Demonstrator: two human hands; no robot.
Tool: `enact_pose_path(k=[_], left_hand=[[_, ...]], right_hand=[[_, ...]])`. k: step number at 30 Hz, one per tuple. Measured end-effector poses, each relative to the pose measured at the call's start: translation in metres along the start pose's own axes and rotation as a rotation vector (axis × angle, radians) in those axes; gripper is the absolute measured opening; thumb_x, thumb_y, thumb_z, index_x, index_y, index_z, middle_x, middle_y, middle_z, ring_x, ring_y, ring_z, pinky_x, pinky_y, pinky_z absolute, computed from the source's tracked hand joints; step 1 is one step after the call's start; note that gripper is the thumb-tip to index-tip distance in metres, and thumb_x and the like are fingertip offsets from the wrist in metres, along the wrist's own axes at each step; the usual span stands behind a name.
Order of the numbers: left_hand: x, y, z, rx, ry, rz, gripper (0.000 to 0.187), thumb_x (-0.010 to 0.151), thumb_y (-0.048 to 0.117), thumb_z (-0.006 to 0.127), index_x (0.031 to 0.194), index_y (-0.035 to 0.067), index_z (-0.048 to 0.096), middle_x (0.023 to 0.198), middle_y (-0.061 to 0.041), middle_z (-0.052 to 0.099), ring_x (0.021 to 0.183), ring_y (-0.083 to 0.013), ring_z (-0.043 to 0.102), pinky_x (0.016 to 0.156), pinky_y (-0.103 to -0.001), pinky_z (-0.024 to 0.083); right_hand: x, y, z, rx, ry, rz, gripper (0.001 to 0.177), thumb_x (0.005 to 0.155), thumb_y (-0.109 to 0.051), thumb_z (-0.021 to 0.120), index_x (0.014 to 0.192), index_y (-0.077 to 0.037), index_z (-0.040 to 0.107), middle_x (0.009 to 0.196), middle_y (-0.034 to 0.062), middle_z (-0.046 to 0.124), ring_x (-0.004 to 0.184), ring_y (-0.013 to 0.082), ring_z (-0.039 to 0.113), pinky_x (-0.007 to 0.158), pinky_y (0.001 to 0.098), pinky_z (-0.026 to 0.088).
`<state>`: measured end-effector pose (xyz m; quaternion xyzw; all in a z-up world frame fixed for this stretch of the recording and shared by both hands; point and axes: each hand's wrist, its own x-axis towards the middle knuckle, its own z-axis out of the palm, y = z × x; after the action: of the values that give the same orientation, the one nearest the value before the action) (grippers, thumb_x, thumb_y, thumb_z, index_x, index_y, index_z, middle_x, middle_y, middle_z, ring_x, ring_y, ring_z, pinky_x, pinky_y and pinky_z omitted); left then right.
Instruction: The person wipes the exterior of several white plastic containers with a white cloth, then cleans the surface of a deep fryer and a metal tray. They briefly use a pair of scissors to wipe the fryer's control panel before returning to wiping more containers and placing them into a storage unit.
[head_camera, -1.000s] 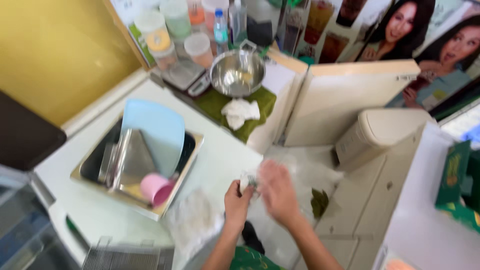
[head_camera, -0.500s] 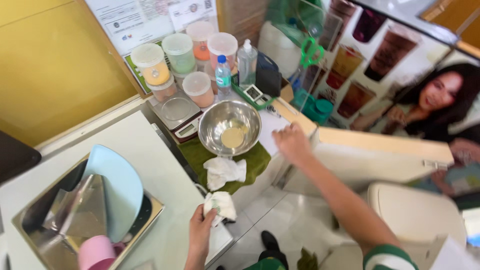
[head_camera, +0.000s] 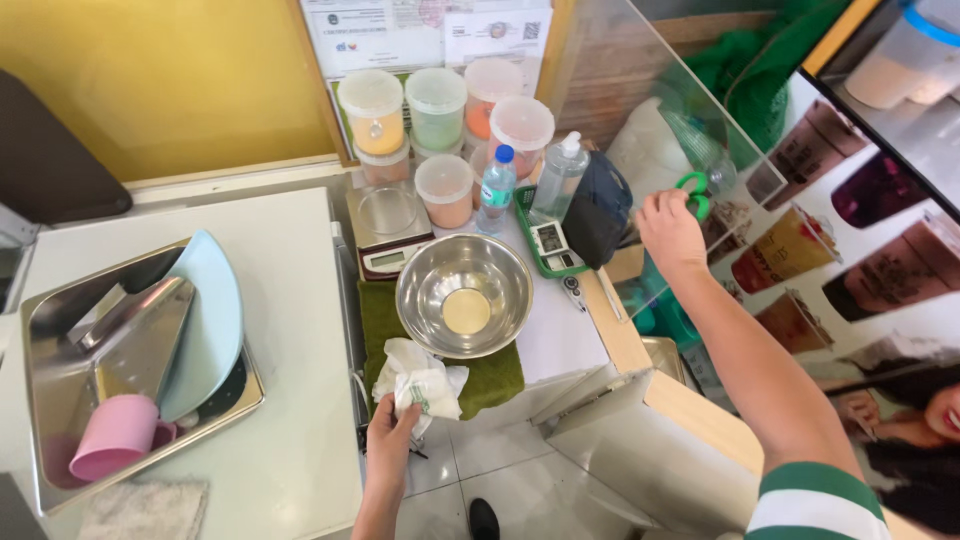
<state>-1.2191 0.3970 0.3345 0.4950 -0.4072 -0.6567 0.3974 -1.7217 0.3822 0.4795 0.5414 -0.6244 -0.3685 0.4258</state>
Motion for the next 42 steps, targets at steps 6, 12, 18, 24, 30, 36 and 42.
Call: enact_pose_path(k=[6,12,18,24,30,36,42], left_hand=[[0.003,0.018,-0.005,-0.059,0.160,-0.005,0.030,0.093,0.012,0.066,0.120,-0.002,0.066,0.102,-0.006,0.071,0.089,-0.0113,0.061,0.080,-0.028,0.047],[-0.021,0.008,-0.058,-0.175,0.326,0.154,0.033,0.090,0.011,0.066,0.120,-0.002,0.063,0.103,-0.004,0.071,0.091,-0.0099,0.062,0.080,-0.027,0.048],[-0.081,0.000,-0.163,-0.208,0.629,0.101,0.029,0.092,0.013,0.063,0.118,0.001,0.065,0.096,-0.002,0.069,0.082,-0.0105,0.058,0.073,-0.028,0.045],[-0.135,-0.038,-0.281,-0.273,0.790,0.121,0.021,0.094,0.017,0.062,0.104,0.001,0.071,0.086,0.000,0.066,0.076,-0.0080,0.055,0.067,-0.025,0.044],[-0.165,-0.037,-0.402,-0.240,0.876,0.087,0.019,0.092,0.017,0.067,0.093,-0.002,0.070,0.078,0.000,0.061,0.068,-0.0094,0.049,0.060,-0.028,0.039],[-0.261,0.000,-0.542,-0.257,1.025,0.177,0.016,0.090,0.014,0.067,0.100,0.002,0.070,0.084,0.001,0.064,0.074,-0.0080,0.055,0.067,-0.025,0.045],[-0.295,0.063,-0.652,-0.263,1.021,0.366,0.039,0.090,0.007,0.064,0.124,0.017,0.050,0.087,0.000,0.064,0.079,-0.0072,0.058,0.069,-0.024,0.047]], right_hand=[[0.024,0.029,-0.058,0.370,0.271,0.288,0.023,0.092,-0.020,0.059,0.113,-0.015,0.068,0.120,0.0096,0.061,0.108,0.0282,0.059,0.105,0.0455,0.040],[0.005,0.002,-0.201,1.013,0.563,0.230,0.037,0.078,-0.014,0.073,0.115,-0.012,0.070,0.092,0.0141,0.061,0.093,0.0351,0.062,0.084,0.0459,0.051],[-0.006,-0.128,-0.323,1.815,0.128,-0.150,0.026,0.086,-0.028,0.076,0.110,-0.020,0.070,0.093,0.0092,0.075,0.069,0.0249,0.070,0.064,0.0385,0.054],[-0.053,-0.247,-0.428,2.363,-0.428,-0.592,0.029,0.091,-0.029,0.074,0.112,-0.011,0.070,0.083,-0.0023,0.067,0.079,0.0081,0.063,0.071,0.0237,0.050],[-0.100,-0.311,-0.577,2.272,-0.575,-0.848,0.032,0.090,-0.032,0.074,0.114,-0.010,0.070,0.074,-0.0009,0.053,0.069,0.0094,0.045,0.062,0.0255,0.041],[-0.127,-0.392,-0.730,2.407,-0.548,-0.979,0.041,0.099,-0.040,0.058,0.125,-0.009,0.065,0.088,-0.0012,0.065,0.080,0.0078,0.054,0.072,0.0239,0.047],[-0.117,-0.454,-0.861,2.562,-1.187,-1.351,0.054,0.095,-0.011,0.047,0.148,-0.006,0.048,0.106,0.0077,0.065,0.091,0.0169,0.061,0.086,0.0291,0.051]])
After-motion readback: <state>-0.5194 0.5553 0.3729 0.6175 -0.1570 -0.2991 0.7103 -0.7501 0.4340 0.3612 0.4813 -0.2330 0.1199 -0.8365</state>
